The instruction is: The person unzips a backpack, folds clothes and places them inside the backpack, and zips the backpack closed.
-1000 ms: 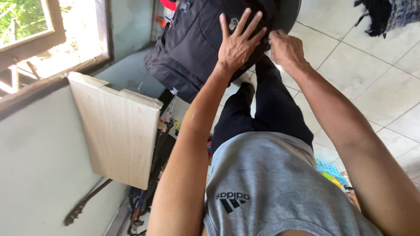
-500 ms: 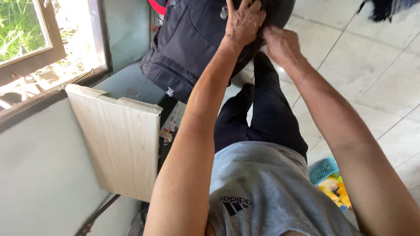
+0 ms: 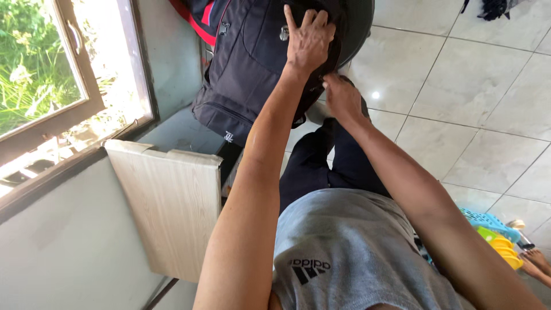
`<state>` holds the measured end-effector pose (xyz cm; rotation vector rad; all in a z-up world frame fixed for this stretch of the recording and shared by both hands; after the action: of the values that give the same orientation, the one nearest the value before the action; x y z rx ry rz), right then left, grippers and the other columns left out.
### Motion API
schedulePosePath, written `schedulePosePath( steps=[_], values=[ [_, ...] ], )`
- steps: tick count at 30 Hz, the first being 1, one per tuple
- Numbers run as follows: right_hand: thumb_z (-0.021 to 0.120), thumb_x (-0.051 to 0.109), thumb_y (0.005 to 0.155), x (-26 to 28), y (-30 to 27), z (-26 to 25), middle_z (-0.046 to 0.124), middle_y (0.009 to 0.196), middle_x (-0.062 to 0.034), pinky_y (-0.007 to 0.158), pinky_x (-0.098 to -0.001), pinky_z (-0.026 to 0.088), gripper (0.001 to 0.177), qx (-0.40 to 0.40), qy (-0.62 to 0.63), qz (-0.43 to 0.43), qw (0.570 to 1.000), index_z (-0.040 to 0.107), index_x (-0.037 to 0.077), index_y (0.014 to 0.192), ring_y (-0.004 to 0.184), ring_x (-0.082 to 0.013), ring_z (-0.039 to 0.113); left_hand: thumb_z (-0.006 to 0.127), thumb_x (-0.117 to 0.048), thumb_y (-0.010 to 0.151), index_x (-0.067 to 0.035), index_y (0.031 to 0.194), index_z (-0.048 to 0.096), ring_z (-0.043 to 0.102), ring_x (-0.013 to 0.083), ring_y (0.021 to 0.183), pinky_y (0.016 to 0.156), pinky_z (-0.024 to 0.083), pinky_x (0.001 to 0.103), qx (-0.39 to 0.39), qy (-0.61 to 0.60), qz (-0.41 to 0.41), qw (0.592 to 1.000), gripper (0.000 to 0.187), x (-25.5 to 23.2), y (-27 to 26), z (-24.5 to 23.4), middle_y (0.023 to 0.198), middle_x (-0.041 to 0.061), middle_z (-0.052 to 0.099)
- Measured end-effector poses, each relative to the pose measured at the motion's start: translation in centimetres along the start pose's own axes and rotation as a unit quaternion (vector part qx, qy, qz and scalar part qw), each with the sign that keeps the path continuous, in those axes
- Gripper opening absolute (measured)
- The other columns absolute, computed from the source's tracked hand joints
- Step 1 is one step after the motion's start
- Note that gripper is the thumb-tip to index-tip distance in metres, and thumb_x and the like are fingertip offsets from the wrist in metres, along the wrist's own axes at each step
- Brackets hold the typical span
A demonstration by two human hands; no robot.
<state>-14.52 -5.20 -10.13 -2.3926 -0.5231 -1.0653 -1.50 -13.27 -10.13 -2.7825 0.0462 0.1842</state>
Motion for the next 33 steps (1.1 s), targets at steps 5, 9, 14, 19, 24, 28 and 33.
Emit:
schedulePosePath(
  steps=[5,9,14,19,24,28,33],
  values=[
    [0.058,0.011,0.104,-0.6,0.1,1.5,0.070,0.096,-0.0244,0.075,-0.0547,0.052,0.015,0.042,0.014,0.071,0.997,0.060,0.002,0.116,0.091,-0.0447,0.067,0.068,-0.026,0.101,-0.019,0.127,0.066,0.042,0.0286,0.142,0.123,0.014,0.073,-0.096,-0.039,0.029,0.994,0.028,0.9,-3.4,-4.3,0.139,0.006,0.054],
    [0.063,0.015,0.100,0.8,-1.0,1.8,0.070,0.102,-0.0233,0.077,-0.0540,0.052,0.016,0.011,0.024,0.034,0.999,0.061,0.004,0.111,0.091,-0.0448,0.067,0.071,-0.036,0.091,-0.020,0.150,0.047,0.025,0.0332,0.152,0.117,0.010,0.074,-0.044,-0.046,-0.062,0.996,0.065,1.2,-11.0,-7.0,0.162,0.013,0.030],
    [0.067,0.018,0.098,1.6,-0.2,0.7,0.069,0.106,-0.0216,0.074,-0.0521,0.053,0.023,0.021,0.038,-0.017,0.999,0.060,0.002,0.112,0.088,-0.0423,0.068,0.069,-0.033,0.095,-0.027,0.159,0.035,0.019,0.0319,0.157,0.121,0.010,0.073,-0.059,-0.075,-0.078,0.992,0.073,1.2,-14.8,-7.6,0.169,0.010,0.021],
    [0.075,0.018,0.090,0.7,3.1,1.5,0.070,0.094,-0.0179,0.075,-0.0518,0.053,0.021,0.019,-0.003,-0.012,1.000,0.061,0.004,0.097,0.091,-0.0408,0.069,0.066,-0.029,0.097,-0.030,0.161,0.035,0.020,0.0294,0.159,0.124,0.014,0.071,-0.051,-0.081,-0.080,0.992,0.072,2.5,-14.5,-6.6,0.171,0.008,0.021],
    [0.073,0.019,0.087,0.0,5.0,4.8,0.070,0.084,-0.0167,0.067,-0.0510,0.053,0.018,-0.045,0.057,0.071,0.995,0.063,0.005,0.091,0.081,-0.0426,0.068,0.063,-0.028,0.098,-0.041,0.159,0.035,0.018,0.0324,0.159,0.121,0.016,0.075,-0.042,-0.016,-0.078,0.996,0.069,3.3,-13.8,-6.0,0.170,0.010,0.018],
    [0.069,0.019,0.101,-0.1,5.0,3.8,0.068,0.085,-0.0181,0.067,-0.0533,0.051,0.019,0.009,-0.025,-0.017,0.999,0.062,0.004,0.092,0.082,-0.0431,0.067,0.060,-0.036,0.103,-0.048,0.158,0.034,0.017,0.0343,0.157,0.117,0.017,0.080,-0.049,0.022,-0.073,0.996,0.062,3.2,-12.4,-5.8,0.169,0.011,0.018],
    [0.067,0.014,0.097,1.8,3.8,0.9,0.068,0.088,-0.0159,0.064,-0.0502,0.054,0.012,0.000,-0.108,-0.091,0.990,0.065,0.003,0.092,0.078,-0.0381,0.069,0.060,-0.051,0.098,-0.056,0.149,0.036,0.019,0.0341,0.156,0.110,0.016,0.088,-0.022,0.014,-0.184,0.983,0.057,2.2,-10.4,-5.3,0.166,0.007,0.022]
  ],
)
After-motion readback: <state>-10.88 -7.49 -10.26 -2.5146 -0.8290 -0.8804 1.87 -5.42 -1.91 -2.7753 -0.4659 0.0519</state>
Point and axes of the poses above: each hand's wrist, its own y-axis towards the middle knuckle, its own z-axis out of the palm, x = y × z, the point moved 6 cm from there along y, towards the middle knuckle
